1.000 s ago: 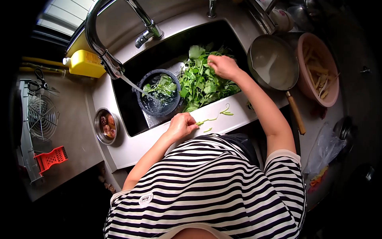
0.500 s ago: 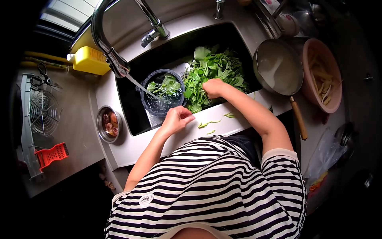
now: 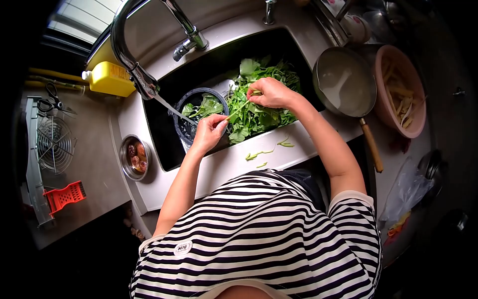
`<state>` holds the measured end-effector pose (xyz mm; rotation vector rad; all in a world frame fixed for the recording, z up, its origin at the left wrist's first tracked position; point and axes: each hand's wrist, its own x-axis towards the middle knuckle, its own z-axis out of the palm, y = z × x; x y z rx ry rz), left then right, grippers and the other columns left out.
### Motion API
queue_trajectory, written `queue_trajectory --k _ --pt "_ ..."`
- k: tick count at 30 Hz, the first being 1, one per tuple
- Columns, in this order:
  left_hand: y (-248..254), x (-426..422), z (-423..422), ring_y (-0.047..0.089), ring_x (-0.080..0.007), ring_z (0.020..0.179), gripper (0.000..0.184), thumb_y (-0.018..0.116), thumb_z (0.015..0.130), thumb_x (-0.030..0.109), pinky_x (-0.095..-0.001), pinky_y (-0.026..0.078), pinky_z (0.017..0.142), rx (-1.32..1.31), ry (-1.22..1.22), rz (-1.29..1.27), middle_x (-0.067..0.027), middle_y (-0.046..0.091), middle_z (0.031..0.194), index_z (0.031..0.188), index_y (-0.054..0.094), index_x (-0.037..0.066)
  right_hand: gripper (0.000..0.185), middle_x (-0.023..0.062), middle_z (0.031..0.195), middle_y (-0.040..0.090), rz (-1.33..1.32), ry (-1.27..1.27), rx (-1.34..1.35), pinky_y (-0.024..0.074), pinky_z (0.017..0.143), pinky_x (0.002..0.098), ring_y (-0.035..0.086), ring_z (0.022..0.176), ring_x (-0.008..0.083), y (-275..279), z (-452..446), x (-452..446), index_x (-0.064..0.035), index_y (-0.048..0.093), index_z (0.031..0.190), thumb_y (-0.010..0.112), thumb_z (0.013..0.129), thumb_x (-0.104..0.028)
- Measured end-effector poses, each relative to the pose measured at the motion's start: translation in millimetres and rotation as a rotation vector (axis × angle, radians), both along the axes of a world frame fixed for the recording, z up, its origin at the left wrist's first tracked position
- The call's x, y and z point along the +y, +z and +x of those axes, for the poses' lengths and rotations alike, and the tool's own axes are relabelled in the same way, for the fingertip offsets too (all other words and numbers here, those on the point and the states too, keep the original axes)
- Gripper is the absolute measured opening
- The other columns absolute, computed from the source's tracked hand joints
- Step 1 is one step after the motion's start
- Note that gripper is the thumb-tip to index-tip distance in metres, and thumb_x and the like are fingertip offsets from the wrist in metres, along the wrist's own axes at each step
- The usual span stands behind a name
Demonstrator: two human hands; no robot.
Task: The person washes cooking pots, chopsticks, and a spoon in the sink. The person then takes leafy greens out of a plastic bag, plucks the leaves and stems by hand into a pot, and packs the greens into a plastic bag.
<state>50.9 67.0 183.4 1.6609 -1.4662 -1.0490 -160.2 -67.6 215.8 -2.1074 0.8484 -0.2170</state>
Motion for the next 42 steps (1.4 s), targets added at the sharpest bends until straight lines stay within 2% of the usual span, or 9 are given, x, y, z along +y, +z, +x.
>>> queue_trajectory --k 4,8,11,19,26,29,34,40,42 --pt "6.4 3.0 5.1 0.056 -0.0206 0.056 0.009 0.063 0.076 0.006 -0.0293 0.044 0.053 -0.319 -0.066 -0.163 -0.0089 0.059 0.067 0.083 0.066 0.003 0.026 0.015 0.083 0.064 -0.153 0.005 0.097 0.0475 0.071 0.0389 0.061 0.08 0.0312 5.8 13.3 18.1 -0.0109 0.066 0.098 0.061 0.077 -0.026" --pt "22.2 2.6 -10.6 0.058 -0.0295 0.062 0.008 0.063 0.073 0.008 -0.0365 0.047 0.055 -0.589 -0.099 -0.295 -0.0087 0.057 0.068 0.081 0.065 0.008 0.012 0.0134 0.066 0.061 -0.288 0.157 0.092 0.0462 0.06 0.043 0.06 0.067 0.033 9.2 41.3 46.9 -0.0068 0.062 0.077 0.057 0.074 -0.018" --pt "22.7 -0.6 -11.4 0.059 -0.0283 0.063 0.009 0.062 0.073 0.007 -0.0367 0.048 0.055 -0.736 -0.104 -0.387 -0.0081 0.056 0.069 0.082 0.064 0.008 0.005 0.0132 0.061 0.059 -0.437 0.147 0.02 0.046 0.055 0.0423 0.06 0.063 0.0316 -2.4 50.2 53.9 -0.0061 0.058 0.066 0.054 0.067 -0.009" --pt "31.4 4.0 -5.3 0.058 -0.03 0.064 0.005 0.058 0.076 0.01 -0.0405 0.047 0.054 -0.741 -0.079 -0.378 -0.0099 0.053 0.067 0.073 0.056 0.007 0.01 0.0138 0.06 0.058 -0.402 0.129 0.019 0.0456 0.053 0.0434 0.058 0.059 0.0328 2.3 45.2 54.1 -0.005 0.055 0.061 0.054 0.068 -0.012" --pt "33.8 -2.7 -13.8 0.059 -0.029 0.057 0.004 0.062 0.074 0.007 -0.0348 0.047 0.053 -0.575 0.068 -0.434 -0.0108 0.06 0.065 0.076 0.064 0.005 0.019 0.0149 0.057 0.056 -0.455 0.024 -0.126 0.0447 0.051 0.0424 0.057 0.056 0.0339 -3.0 49.1 55.0 -0.0038 0.053 0.06 0.056 0.071 -0.019" --pt "32.5 -10.3 -14.6 0.06 -0.0285 0.056 0.005 0.062 0.074 0.007 -0.0331 0.047 0.053 -0.415 0.15 -0.48 -0.012 0.061 0.065 0.076 0.065 0.003 0.023 0.0142 0.057 0.056 -0.273 -0.135 -0.276 0.0439 0.05 0.04 0.055 0.055 0.0338 -1.9 53.1 54.1 -0.0036 0.053 0.061 0.058 0.073 -0.023" --pt "52.5 -25.7 -22.2 0.061 -0.0265 0.06 0.006 0.062 0.076 0.007 -0.0314 0.047 0.054 -0.434 0.174 -0.531 -0.0126 0.063 0.07 0.079 0.065 0.003 0.019 0.0012 0.056 0.053 0.099 -0.491 -0.835 0.0385 0.05 0.0241 0.045 0.055 0.0051 -18.9 74.4 55.5 0.0008 0.06 0.072 0.049 0.082 -0.011" --pt "56.9 -31.7 -25.4 0.058 -0.03 0.059 0.015 0.059 0.076 0.013 -0.0394 0.045 0.052 -0.686 0.034 -0.546 -0.0117 0.057 0.063 0.064 0.055 0.005 0.02 0.0017 0.064 0.059 0.442 -1.024 -1.04 0.0396 0.055 0.0231 0.051 0.058 0.0084 3.5 70.1 30.4 0.0004 0.063 0.068 0.047 0.077 -0.008" --pt "39.6 -14.3 -20.7 0.058 -0.029 0.06 0.01 0.062 0.075 0.014 -0.0379 0.046 0.053 -0.622 0.019 -0.443 -0.0103 0.056 0.065 0.069 0.061 0.006 0.017 -0.0005 0.064 0.059 0.397 -0.974 -1.149 0.0394 0.053 0.0222 0.051 0.054 0.0072 18.1 34.0 -3.9 -0.0018 0.064 0.069 0.053 0.078 -0.011"
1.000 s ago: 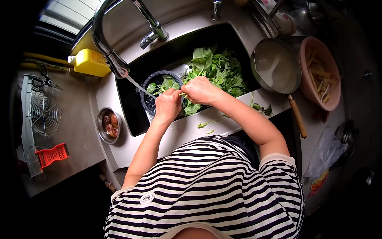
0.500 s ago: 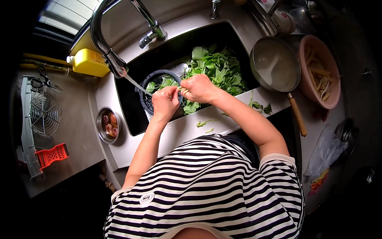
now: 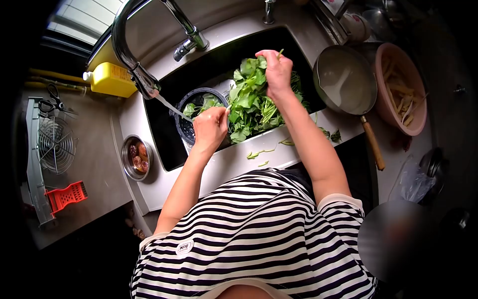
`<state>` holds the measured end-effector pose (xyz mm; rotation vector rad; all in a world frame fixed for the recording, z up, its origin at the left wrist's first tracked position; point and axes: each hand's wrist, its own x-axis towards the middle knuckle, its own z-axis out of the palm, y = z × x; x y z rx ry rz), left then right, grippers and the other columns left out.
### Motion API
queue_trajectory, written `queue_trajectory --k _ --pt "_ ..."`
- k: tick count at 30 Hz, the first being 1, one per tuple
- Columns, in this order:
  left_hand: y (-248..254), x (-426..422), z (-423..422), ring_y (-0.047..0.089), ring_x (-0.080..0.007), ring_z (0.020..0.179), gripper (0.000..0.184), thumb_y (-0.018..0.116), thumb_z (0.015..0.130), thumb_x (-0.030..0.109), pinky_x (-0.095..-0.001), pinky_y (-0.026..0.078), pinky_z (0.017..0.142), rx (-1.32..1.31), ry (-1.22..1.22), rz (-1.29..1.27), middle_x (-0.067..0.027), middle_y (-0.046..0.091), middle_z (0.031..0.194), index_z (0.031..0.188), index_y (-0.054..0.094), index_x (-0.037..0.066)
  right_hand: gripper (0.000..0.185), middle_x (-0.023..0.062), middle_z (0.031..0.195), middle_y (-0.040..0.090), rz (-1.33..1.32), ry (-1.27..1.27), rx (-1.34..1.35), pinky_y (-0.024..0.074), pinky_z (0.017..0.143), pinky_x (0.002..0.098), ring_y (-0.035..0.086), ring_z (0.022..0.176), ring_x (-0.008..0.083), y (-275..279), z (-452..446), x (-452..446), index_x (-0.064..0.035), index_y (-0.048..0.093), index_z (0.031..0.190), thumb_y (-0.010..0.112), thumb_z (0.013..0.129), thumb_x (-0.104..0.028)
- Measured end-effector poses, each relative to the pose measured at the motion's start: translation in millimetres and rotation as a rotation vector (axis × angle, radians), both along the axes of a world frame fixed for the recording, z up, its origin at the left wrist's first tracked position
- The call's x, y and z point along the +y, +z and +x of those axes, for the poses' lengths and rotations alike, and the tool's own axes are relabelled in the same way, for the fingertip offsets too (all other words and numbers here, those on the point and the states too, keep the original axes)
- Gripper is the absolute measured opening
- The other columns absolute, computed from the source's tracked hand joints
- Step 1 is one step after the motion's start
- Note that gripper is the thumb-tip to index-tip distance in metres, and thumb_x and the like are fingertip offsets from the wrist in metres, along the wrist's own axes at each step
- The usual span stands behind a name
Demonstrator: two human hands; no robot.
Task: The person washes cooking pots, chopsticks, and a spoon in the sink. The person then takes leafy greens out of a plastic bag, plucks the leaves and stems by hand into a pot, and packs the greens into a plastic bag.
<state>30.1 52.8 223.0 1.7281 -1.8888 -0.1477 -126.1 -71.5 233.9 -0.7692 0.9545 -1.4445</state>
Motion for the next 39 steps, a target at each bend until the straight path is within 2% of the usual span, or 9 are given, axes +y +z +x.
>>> queue_trajectory --k 9,17,19,22,25,29,30,35,39 --pt "-37.9 87.4 9.2 0.059 -0.0282 0.069 0.019 0.072 0.067 0.02 -0.0354 0.047 0.062 0.322 -0.291 0.697 -0.0095 0.058 0.072 0.077 0.067 0.005 0.023 -0.0043 0.069 0.055 -0.028 0.104 0.119 0.0372 0.06 0.02 0.046 0.063 0.0042 -4.9 -39.8 -12.8 -0.0049 0.062 0.071 0.055 0.086 -0.021" --pt "-38.6 75.4 8.4 0.055 -0.0166 0.055 0.024 0.071 0.073 0.019 -0.0285 0.045 0.053 0.425 -0.185 0.635 -0.01 0.059 0.069 0.085 0.066 -0.001 0.031 -0.0022 0.067 0.057 -0.019 0.458 0.329 0.0411 0.057 0.023 0.05 0.061 0.0061 -42.9 79.1 17.8 -0.0043 0.063 0.078 0.056 0.087 -0.033" --pt "-35.1 72.7 10.0 0.055 -0.0162 0.055 0.023 0.07 0.074 0.019 -0.0284 0.044 0.053 0.409 -0.184 0.627 -0.0099 0.06 0.069 0.085 0.067 -0.001 0.04 0.0021 0.075 0.061 0.049 0.701 0.531 0.0436 0.063 0.0258 0.053 0.068 0.0096 -47.1 105.4 30.6 -0.0001 0.064 0.091 0.057 0.086 -0.039" --pt "-36.2 72.3 19.9 0.055 -0.0161 0.055 0.022 0.069 0.075 0.019 -0.0284 0.044 0.053 0.41 -0.132 0.583 -0.0098 0.059 0.069 0.085 0.067 0.0 0.065 0.0254 0.109 0.056 -0.309 0.704 0.875 0.0391 0.095 0.0364 0.053 0.107 0.0333 -114.6 123.0 19.6 0.0063 0.052 0.116 0.061 0.078 -0.046" --pt "-36.8 71.3 34.9 0.055 -0.0166 0.055 0.021 0.068 0.075 0.018 -0.0289 0.044 0.054 0.418 -0.003 0.562 -0.0085 0.06 0.07 0.085 0.067 0.0 0.048 0.0185 0.1 0.063 -0.15 0.69 0.74 0.0473 0.082 0.0337 0.062 0.09 0.0267 -108.4 96.7 5.9 0.0024 0.06 0.106 0.062 0.078 -0.036" --pt "-89.6 51.8 73.9 0.052 -0.0286 0.104 0.039 0.068 0.074 0.017 -0.035 0.042 0.089 0.1 0.085 0.427 -0.0149 0.051 0.116 0.11 0.059 0.005 0.031 0.0116 0.082 0.067 -0.054 0.656 0.933 0.0485 0.069 0.0321 0.064 0.075 0.0211 -109.9 30.9 -16.6 -0.004 0.067 0.091 0.06 0.078 -0.031" --pt "-91.0 41.7 78.5 0.035 -0.0364 0.123 0.055 0.069 0.073 0.018 -0.04 0.032 0.101 0.06 0.092 0.546 -0.0176 0.031 0.135 0.123 0.048 0.011 0.029 0.0118 0.081 0.067 -0.056 0.644 1.006 0.0484 0.069 0.0327 0.064 0.074 0.0219 -121.2 12.4 -20.6 -0.0048 0.067 0.09 0.059 0.078 -0.03" --pt "-127.4 -6.7 94.3 0.013 -0.0419 0.131 0.091 0.075 0.064 0.04 -0.053 0.02 0.104 -0.449 0.044 0.66 -0.0171 0.006 0.146 0.138 0.026 0.023 0.02 0.0127 0.076 0.065 0.014 0.718 1.345 0.0488 0.067 0.0355 0.063 0.072 0.0266 -126.9 -56.8 -17.2 -0.0071 0.068 0.083 0.061 0.075 -0.024" --pt "-175.2 -4.0 103.1 0.012 -0.0388 0.133 0.081 0.063 0.071 0.051 -0.0494 0.016 0.106 -0.485 0.092 1.055 -0.0135 0.008 0.147 0.139 0.028 0.023 0.018 0.0121 0.078 0.066 -0.044 0.872 1.481 0.0492 0.068 0.0342 0.064 0.074 0.025 -133.7 -79.5 -11.3 -0.0084 0.068 0.087 0.062 0.074 -0.019"
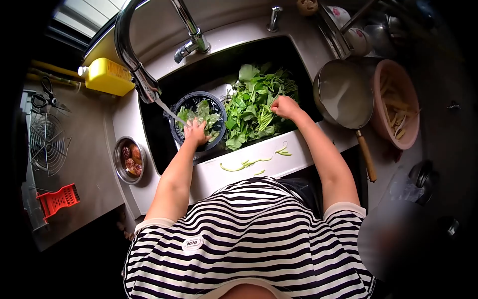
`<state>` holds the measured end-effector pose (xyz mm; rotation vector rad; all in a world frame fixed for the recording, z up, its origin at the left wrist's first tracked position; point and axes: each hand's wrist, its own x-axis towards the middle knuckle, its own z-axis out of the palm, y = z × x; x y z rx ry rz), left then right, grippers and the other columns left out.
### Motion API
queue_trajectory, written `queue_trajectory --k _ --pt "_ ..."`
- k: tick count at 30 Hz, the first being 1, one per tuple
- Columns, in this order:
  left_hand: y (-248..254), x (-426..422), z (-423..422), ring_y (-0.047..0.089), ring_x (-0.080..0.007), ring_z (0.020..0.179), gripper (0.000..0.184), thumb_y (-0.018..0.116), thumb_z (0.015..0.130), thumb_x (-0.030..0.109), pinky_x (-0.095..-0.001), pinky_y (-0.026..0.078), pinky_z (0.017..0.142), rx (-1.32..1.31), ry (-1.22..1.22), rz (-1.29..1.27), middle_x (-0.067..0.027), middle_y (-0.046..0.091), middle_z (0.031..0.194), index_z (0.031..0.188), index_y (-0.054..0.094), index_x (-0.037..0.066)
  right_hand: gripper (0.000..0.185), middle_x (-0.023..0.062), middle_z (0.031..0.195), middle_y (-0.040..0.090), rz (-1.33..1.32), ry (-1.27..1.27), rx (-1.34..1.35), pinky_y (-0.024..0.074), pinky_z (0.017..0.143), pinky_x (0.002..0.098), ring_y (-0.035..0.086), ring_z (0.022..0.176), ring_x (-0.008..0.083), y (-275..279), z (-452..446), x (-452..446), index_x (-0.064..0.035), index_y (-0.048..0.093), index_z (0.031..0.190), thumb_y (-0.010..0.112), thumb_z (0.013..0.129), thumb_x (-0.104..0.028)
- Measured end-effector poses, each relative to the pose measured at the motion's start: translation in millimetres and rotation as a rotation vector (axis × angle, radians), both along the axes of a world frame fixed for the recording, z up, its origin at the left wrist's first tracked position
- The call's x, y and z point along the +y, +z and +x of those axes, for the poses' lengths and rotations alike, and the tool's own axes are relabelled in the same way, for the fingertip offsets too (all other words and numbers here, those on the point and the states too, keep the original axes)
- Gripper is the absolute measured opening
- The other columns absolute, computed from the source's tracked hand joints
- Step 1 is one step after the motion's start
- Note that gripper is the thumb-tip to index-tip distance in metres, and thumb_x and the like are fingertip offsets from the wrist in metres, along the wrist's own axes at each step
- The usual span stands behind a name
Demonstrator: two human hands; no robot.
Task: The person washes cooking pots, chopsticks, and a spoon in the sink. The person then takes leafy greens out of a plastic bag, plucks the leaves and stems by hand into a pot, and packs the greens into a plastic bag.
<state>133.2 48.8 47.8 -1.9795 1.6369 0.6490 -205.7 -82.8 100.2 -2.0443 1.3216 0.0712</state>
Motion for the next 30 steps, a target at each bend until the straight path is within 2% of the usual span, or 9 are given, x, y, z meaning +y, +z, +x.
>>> queue_trajectory --k 2,5,9,11,14,18,21,24,30 --pt "-36.2 4.5 7.8 0.021 -0.0348 0.132 0.069 0.061 0.074 0.046 -0.0487 0.019 0.105 0.007 0.103 0.161 -0.0147 0.02 0.145 0.133 0.04 0.017 0.018 0.0125 0.08 0.066 0.028 0.09 0.076 0.0495 0.07 0.0353 0.064 0.076 0.0256 0.7 2.4 5.4 -0.0093 0.069 0.087 0.063 0.072 -0.018" --pt "-21.5 3.9 8.0 0.038 -0.0304 0.125 0.06 0.061 0.074 0.044 -0.0461 0.029 0.101 0.115 0.217 0.285 -0.0164 0.04 0.134 0.122 0.052 0.011 0.026 0.0111 0.088 0.066 -0.07 0.246 0.194 0.0492 0.076 0.0379 0.062 0.086 0.0281 -13.7 9.9 15.2 -0.0168 0.068 0.094 0.063 0.069 -0.015" --pt "-5.7 5.3 17.9 0.052 -0.0327 0.109 0.056 0.065 0.072 0.042 -0.0405 0.042 0.092 0.352 0.382 -0.009 -0.0178 0.056 0.116 0.113 0.057 0.006 0.026 0.0143 0.094 0.063 -0.108 0.437 0.404 0.0484 0.079 0.0385 0.06 0.092 0.0298 -28.6 28.1 17.2 -0.0109 0.065 0.093 0.06 0.067 -0.009" --pt "-10.8 10.2 26.6 0.054 -0.0316 0.107 0.05 0.065 0.073 0.04 -0.0404 0.042 0.091 0.36 0.39 -0.1 -0.0166 0.058 0.113 0.112 0.059 0.009 0.015 0.0149 0.091 0.063 -0.251 0.428 0.279 0.0484 0.077 0.0393 0.06 0.089 0.0306 -34.2 26.9 18.5 -0.0044 0.063 0.079 0.058 0.066 -0.006" --pt "8.1 24.7 25.8 0.056 -0.0309 0.104 0.048 0.066 0.074 0.039 -0.0394 0.043 0.089 0.353 0.365 -0.236 -0.0156 0.06 0.109 0.111 0.06 0.009 0.011 0.0153 0.083 0.058 -0.371 0.388 0.167 0.0484 0.071 0.0414 0.059 0.081 0.0328 -34.1 28.8 7.9 -0.0056 0.063 0.072 0.056 0.066 -0.011" --pt "55.9 33.4 2.7 0.06 -0.0299 0.095 0.046 0.068 0.074 0.034 -0.0343 0.047 0.084 0.427 0.297 -0.461 -0.0169 0.061 0.106 0.108 0.061 0.004 0.012 0.0128 0.083 0.06 -0.375 0.222 -0.127 0.0468 0.07 0.0401 0.059 0.08 0.0313 25.5 41.8 5.6 -0.0043 0.065 0.077 0.061 0.072 -0.015" --pt "102.5 16.1 -33.9 0.061 -0.026 0.092 0.043 0.069 0.076 0.023 -0.0341 0.049 0.076 0.754 0.289 -0.68 -0.0134 0.062 0.106 0.113 0.058 0.005 0.019 0.0122 0.068 0.062 0.005 0.138 -0.226 0.0445 0.062 0.0348 0.058 0.065 0.0274 81.1 58.3 4.7 -0.0008 0.063 0.081 0.06 0.079 -0.019" --pt "144.9 -5.8 -67.8 0.06 -0.0259 0.085 0.042 0.067 0.075 0.015 -0.0324 0.049 0.074 0.978 0.214 -0.892 -0.0134 0.061 0.099 0.114 0.056 0.005 0.019 0.0123 0.068 0.061 0.14 0.159 -0.383 0.0437 0.061 0.0325 0.057 0.063 0.0208 100.7 63.8 12.4 -0.0005 0.064 0.083 0.059 0.079 -0.019" --pt "146.2 -26.3 -78.3 0.059 -0.0157 0.073 0.033 0.06 0.077 0.003 -0.0242 0.047 0.062 1.216 0.092 -0.747 -0.0103 0.062 0.097 0.11 0.059 0.005 0.018 0.0118 0.065 0.059 0.138 0.226 -0.388 0.0414 0.058 0.0326 0.053 0.058 0.0185 107.8 63.0 24.9 -0.0005 0.062 0.081 0.057 0.079 -0.018"
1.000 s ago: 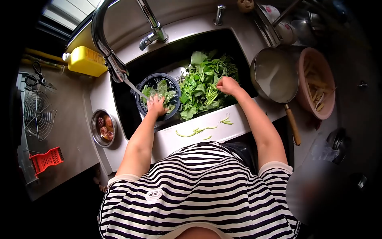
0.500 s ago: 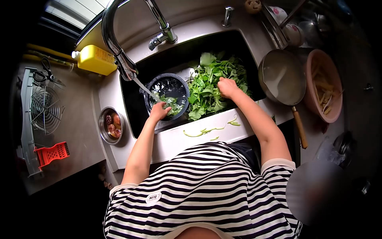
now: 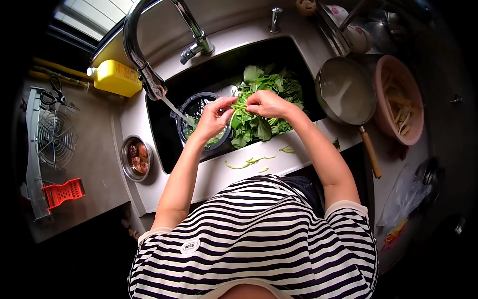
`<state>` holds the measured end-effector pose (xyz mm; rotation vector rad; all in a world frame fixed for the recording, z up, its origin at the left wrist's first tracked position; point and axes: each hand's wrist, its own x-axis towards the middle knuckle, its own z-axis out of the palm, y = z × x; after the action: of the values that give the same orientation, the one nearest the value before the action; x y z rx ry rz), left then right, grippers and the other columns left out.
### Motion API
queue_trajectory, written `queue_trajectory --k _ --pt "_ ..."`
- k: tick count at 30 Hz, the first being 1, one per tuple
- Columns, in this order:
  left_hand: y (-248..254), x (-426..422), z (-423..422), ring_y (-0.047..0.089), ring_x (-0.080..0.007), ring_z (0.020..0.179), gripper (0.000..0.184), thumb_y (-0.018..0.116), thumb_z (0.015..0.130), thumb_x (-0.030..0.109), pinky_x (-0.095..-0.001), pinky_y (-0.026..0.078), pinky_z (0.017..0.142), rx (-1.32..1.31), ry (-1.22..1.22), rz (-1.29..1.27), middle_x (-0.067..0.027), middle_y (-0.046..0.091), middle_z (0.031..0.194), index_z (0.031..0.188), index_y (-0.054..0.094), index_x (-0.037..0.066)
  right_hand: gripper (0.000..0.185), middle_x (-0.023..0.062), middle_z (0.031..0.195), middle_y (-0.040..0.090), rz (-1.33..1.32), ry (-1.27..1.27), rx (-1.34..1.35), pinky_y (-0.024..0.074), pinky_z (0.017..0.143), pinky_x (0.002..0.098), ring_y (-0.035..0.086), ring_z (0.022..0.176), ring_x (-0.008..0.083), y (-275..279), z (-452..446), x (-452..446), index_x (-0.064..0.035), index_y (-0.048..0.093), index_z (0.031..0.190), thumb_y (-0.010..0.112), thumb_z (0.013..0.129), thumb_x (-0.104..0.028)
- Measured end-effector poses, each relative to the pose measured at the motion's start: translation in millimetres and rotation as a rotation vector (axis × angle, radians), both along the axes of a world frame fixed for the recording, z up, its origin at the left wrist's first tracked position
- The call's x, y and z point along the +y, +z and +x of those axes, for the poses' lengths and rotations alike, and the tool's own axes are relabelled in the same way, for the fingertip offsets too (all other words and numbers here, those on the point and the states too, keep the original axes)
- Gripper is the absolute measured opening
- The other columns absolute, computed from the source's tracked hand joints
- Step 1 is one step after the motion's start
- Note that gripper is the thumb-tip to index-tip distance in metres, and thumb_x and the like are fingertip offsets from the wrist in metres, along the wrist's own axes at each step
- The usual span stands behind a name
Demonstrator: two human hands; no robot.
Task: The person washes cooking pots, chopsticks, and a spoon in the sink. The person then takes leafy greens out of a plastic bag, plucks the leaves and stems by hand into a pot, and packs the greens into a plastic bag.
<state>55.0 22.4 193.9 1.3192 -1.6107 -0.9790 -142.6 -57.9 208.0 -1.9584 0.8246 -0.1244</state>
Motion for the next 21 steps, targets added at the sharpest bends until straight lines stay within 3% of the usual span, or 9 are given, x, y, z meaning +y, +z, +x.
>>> queue_trajectory --k 4,5,9,12,13,18,20,21 --pt "-6.2 3.3 0.7 0.056 -0.0096 0.068 0.029 0.058 0.078 0.005 -0.0226 0.045 0.059 0.067 0.006 0.113 -0.0081 0.063 0.092 0.107 0.061 0.002 0.018 0.014 0.067 0.06 -0.023 -0.002 0.022 0.0422 0.059 0.0348 0.055 0.06 0.0223 6.0 -1.6 5.8 -0.0004 0.062 0.081 0.057 0.079 -0.017" --pt "-1.5 6.3 0.8 0.057 -0.0104 0.068 0.032 0.062 0.076 0.007 -0.0233 0.046 0.059 0.022 0.004 0.189 -0.0081 0.063 0.093 0.107 0.061 0.001 0.018 0.0143 0.068 0.06 -0.036 -0.001 0.024 0.0424 0.059 0.0352 0.055 0.061 0.0232 4.4 -1.1 6.8 -0.0004 0.062 0.081 0.057 0.079 -0.017" --pt "17.0 12.2 -2.8 0.058 -0.0139 0.062 0.036 0.07 0.071 0.008 -0.026 0.048 0.059 -0.062 -0.033 0.095 -0.0101 0.064 0.087 0.105 0.061 0.001 0.018 0.0154 0.068 0.06 -0.053 -0.013 0.023 0.0426 0.06 0.0367 0.056 0.061 0.026 7.4 1.9 9.4 -0.0001 0.062 0.081 0.056 0.079 -0.017" --pt "4.0 11.7 1.2 0.057 -0.0071 0.066 0.03 0.067 0.076 0.003 -0.021 0.048 0.06 -0.165 0.014 0.131 -0.0063 0.065 0.081 0.105 0.062 0.001 0.018 0.0151 0.07 0.061 -0.024 0.01 0.035 0.0432 0.061 0.0366 0.056 0.062 0.0257 8.8 3.2 8.9 -0.0008 0.062 0.084 0.056 0.079 -0.017" --pt "-1.7 11.1 0.0 0.059 -0.008 0.062 0.021 0.064 0.078 0.002 -0.0215 0.049 0.059 -0.126 0.043 0.036 -0.0066 0.065 0.074 0.099 0.064 0.0 0.019 0.0148 0.072 0.062 -0.011 0.005 0.026 0.044 0.062 0.036 0.057 0.064 0.0258 8.1 3.3 8.6 -0.0014 0.063 0.086 0.057 0.079 -0.018" --pt "-12.0 10.7 1.8 0.059 -0.0113 0.056 0.014 0.061 0.079 0.003 -0.0236 0.048 0.054 -0.113 0.099 0.119 -0.0092 0.064 0.069 0.091 0.066 -0.001 0.024 0.0128 0.082 0.065 -0.067 -0.07 -0.188 0.0474 0.069 0.0334 0.061 0.074 0.027 -10.8 6.0 14.1 -0.0047 0.064 0.097 0.059 0.079 -0.021" --pt "-16.2 8.5 -1.8 0.061 -0.0169 0.056 0.014 0.062 0.076 0.005 -0.027 0.047 0.055 -0.106 0.142 0.123 -0.0147 0.065 0.071 0.089 0.066 0.0 0.027 0.0131 0.088 0.065 -0.149 -0.028 -0.218 0.0478 0.073 0.0347 0.062 0.081 0.0287 -15.0 10.1 17.2 -0.0071 0.064 0.1 0.061 0.079 -0.023" --pt "-20.0 5.1 -5.1 0.062 -0.0177 0.057 0.014 0.063 0.076 0.006 -0.0279 0.047 0.055 -0.168 0.153 0.065 -0.0152 0.065 0.071 0.088 0.067 0.001 0.023 0.0109 0.086 0.065 -0.327 -0.058 -0.131 0.0465 0.072 0.0375 0.061 0.081 0.0281 -18.1 13.8 19.7 -0.0106 0.066 0.096 0.063 0.077 -0.023"
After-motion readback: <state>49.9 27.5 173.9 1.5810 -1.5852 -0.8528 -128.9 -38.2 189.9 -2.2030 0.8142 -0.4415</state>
